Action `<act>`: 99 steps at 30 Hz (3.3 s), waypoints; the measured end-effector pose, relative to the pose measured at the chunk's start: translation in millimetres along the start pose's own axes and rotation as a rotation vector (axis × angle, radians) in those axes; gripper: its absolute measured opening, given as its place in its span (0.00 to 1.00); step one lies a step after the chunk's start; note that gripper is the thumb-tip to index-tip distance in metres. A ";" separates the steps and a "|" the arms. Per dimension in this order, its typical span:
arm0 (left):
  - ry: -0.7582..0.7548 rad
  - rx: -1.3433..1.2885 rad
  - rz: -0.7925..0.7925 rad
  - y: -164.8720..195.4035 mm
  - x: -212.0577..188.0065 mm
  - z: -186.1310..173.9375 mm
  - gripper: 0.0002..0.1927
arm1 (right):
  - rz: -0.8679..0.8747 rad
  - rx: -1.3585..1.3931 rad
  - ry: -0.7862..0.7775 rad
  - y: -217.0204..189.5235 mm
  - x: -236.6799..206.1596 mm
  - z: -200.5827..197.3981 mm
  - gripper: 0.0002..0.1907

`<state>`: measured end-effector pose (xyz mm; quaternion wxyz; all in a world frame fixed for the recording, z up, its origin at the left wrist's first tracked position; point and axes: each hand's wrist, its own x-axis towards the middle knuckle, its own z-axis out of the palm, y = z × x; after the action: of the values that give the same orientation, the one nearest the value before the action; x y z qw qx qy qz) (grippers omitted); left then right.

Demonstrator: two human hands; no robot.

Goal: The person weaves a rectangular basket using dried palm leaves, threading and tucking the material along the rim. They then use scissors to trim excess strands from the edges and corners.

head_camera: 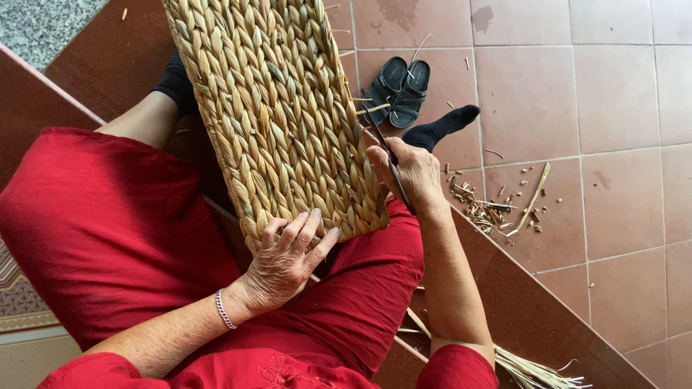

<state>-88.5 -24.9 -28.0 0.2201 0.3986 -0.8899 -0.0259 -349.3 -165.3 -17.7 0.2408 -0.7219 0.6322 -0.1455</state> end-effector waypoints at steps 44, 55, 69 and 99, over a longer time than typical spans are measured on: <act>-0.009 -0.047 -0.026 -4.2 5.3 -2.9 0.27 | 0.095 0.148 -0.041 -5.4 33.4 7.5 0.31; -0.011 -0.057 -0.028 -5.4 4.9 -1.4 0.28 | 0.073 -0.058 0.030 11.9 35.3 33.5 0.40; -0.016 -0.167 -0.011 -13.4 12.5 -17.8 0.30 | 0.173 0.239 -0.080 -5.9 65.4 10.3 0.50; -0.040 -0.272 0.026 -43.7 1.5 -17.3 0.34 | 0.037 0.233 0.169 -9.3 107.3 44.4 0.44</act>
<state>-51.7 -53.5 -21.5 0.2547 0.3529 -0.8875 -0.1514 -301.6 -262.8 -60.2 0.2714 -0.6624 0.6424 -0.2738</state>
